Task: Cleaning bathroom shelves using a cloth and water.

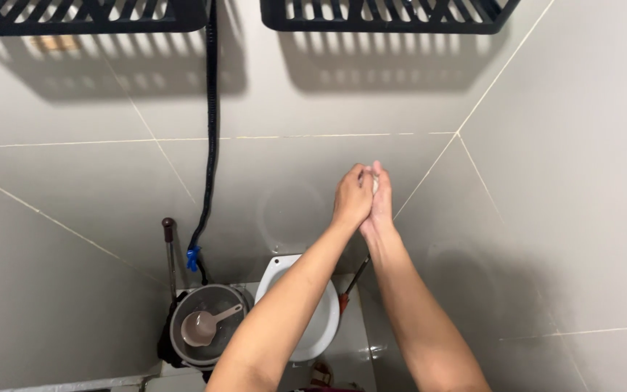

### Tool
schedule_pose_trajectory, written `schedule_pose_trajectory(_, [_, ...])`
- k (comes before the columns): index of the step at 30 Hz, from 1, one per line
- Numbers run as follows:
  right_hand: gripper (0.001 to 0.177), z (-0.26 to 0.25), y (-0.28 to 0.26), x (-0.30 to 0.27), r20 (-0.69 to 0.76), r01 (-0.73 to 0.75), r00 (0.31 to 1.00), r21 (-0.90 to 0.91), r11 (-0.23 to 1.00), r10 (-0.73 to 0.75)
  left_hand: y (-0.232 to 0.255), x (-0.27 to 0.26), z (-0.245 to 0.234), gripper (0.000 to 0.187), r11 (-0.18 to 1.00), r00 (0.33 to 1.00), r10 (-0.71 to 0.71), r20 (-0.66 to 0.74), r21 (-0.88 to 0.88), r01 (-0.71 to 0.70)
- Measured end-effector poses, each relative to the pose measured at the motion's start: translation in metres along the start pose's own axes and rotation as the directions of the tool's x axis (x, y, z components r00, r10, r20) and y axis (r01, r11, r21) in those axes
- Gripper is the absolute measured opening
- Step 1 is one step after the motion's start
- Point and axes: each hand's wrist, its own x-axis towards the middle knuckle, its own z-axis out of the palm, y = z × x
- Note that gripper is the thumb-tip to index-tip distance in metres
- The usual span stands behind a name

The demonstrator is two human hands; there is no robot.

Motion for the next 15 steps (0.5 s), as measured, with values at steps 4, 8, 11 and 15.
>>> schedule_pose_trajectory(4, [0.020, 0.015, -0.012, -0.014, -0.016, -0.038, 0.999, -0.044, 0.998, 0.038, 0.004, 0.006, 0.000, 0.027, 0.985, 0.985, -0.172, -0.011, -0.030, 0.172])
schedule_pose_trajectory(8, [0.018, -0.005, -0.015, 0.004, -0.041, 0.029, 0.998, -0.178, 0.984, -0.037, 0.001, 0.003, 0.001, 0.030, 0.972, 0.981, -0.188, -0.055, -0.153, 0.178])
schedule_pose_trajectory(11, [0.035, -0.007, -0.016, 0.010, 0.002, 0.033, 0.999, -0.217, 0.976, -0.034, -0.006, 0.001, 0.000, 0.033, 0.958, 0.979, -0.203, 0.000, -0.209, 0.198])
schedule_pose_trajectory(15, [0.039, -0.007, -0.013, 0.027, -0.058, 0.107, 0.991, -0.212, 0.971, -0.121, -0.022, 0.001, 0.005, 0.036, 0.954, 0.984, -0.171, 0.055, -0.239, 0.179])
